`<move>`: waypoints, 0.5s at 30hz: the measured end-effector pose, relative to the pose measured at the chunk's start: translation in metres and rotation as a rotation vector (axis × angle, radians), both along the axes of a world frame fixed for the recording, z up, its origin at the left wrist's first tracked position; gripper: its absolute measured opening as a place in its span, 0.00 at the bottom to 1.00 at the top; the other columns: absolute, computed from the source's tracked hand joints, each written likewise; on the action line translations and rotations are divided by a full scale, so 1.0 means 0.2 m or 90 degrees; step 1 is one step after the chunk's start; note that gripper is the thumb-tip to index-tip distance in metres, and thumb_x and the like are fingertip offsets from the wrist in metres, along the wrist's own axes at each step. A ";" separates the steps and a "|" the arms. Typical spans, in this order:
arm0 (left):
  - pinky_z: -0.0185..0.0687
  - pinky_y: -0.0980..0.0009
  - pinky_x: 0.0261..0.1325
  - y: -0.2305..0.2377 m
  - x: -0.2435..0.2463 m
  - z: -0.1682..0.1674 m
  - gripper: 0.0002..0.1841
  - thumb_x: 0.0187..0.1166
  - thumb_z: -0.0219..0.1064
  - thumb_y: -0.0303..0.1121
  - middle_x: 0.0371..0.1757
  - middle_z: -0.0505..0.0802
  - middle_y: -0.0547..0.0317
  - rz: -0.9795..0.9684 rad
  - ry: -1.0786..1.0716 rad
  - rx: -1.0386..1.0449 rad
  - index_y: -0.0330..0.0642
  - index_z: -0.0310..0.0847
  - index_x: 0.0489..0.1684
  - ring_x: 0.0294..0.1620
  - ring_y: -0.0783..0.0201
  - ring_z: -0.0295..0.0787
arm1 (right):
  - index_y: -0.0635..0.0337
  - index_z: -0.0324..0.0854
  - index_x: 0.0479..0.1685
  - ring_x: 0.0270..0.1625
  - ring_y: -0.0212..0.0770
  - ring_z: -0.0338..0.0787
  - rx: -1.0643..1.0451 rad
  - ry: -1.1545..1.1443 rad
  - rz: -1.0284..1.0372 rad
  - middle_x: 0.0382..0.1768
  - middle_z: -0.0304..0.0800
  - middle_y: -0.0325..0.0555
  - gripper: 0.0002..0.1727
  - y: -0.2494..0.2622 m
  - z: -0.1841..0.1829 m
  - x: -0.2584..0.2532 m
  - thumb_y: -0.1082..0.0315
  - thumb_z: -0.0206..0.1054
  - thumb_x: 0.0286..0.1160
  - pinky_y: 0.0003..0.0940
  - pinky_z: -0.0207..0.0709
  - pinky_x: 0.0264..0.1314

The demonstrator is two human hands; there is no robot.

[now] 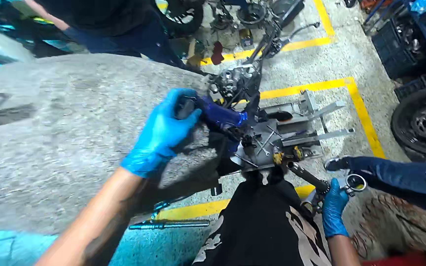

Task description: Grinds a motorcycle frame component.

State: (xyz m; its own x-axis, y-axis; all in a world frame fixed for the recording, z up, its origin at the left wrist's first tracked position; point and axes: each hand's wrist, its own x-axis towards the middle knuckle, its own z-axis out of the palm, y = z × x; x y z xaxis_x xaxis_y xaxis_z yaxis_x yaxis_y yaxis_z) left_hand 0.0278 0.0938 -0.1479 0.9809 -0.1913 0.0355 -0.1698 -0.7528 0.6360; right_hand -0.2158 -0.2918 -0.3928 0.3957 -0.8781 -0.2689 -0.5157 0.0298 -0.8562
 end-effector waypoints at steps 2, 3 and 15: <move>0.84 0.49 0.58 -0.03 -0.02 0.03 0.24 0.77 0.73 0.31 0.56 0.91 0.46 0.013 -0.008 0.056 0.44 0.76 0.73 0.51 0.54 0.90 | 0.74 0.82 0.42 0.30 0.33 0.85 0.006 0.025 -0.033 0.28 0.85 0.48 0.18 -0.03 0.00 -0.04 0.62 0.62 0.86 0.37 0.83 0.41; 0.83 0.39 0.54 -0.04 -0.03 0.03 0.23 0.78 0.72 0.33 0.56 0.91 0.41 0.020 -0.038 0.104 0.44 0.77 0.72 0.50 0.45 0.91 | 0.74 0.82 0.41 0.29 0.33 0.85 0.003 0.031 -0.039 0.27 0.84 0.46 0.18 -0.05 0.00 -0.07 0.62 0.62 0.85 0.36 0.83 0.39; 0.83 0.36 0.55 0.11 0.09 0.06 0.23 0.73 0.78 0.35 0.56 0.90 0.37 -0.032 -0.001 0.166 0.42 0.79 0.66 0.56 0.41 0.90 | 0.74 0.81 0.39 0.31 0.39 0.83 0.000 0.101 -0.004 0.28 0.83 0.52 0.23 -0.40 -0.07 -0.32 0.55 0.65 0.84 0.44 0.80 0.40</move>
State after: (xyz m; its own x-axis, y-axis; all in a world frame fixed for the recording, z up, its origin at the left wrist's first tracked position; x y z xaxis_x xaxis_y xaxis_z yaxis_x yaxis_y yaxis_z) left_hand 0.0461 0.1155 -0.1364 0.9698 -0.2432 -0.0201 -0.2123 -0.8814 0.4220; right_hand -0.2802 -0.3724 -0.4068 0.3432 -0.8804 -0.3274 -0.6446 0.0328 -0.7638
